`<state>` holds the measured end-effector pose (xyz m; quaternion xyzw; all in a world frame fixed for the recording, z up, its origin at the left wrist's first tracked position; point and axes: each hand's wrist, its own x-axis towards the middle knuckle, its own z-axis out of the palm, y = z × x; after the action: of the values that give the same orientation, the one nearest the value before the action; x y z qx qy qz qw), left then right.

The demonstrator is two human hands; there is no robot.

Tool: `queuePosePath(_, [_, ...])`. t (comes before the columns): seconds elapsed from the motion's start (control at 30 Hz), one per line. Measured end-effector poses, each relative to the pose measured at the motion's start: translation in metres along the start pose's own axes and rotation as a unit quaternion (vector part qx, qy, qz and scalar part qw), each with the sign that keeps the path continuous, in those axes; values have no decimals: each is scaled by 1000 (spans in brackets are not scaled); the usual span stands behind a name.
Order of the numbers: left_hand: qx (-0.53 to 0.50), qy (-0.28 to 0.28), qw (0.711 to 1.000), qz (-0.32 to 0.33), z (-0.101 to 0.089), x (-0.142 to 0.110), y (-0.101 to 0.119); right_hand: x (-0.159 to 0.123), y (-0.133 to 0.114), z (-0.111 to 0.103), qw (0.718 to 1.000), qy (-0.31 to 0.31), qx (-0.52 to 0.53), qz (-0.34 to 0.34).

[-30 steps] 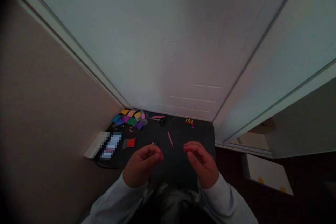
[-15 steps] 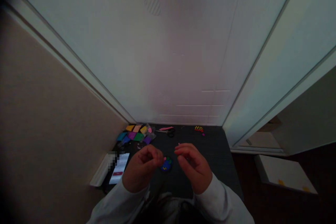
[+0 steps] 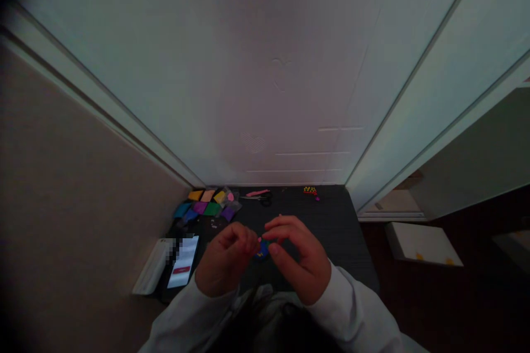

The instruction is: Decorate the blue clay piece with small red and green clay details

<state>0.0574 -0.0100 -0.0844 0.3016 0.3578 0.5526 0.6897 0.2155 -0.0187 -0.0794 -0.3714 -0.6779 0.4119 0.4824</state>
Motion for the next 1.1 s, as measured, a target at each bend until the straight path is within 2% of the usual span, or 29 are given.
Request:
queuePosePath(0.17, [-6,7,999,-32,-4,-2,-2,-1,4,2,1000,-3,3,1])
queuePosePath(0.5, [-30,-5,1000,5,-4,3,-10,-2,9,4,1000,21,-10,0])
queuePosePath(0.7, [18,-6,1000,3,-6,2,-12,1,11,1,999,26,-36,-31])
queuePosePath(1.1, [106,-13,992,62,-5,6,-18,6,1,9,987,35,-128,-91])
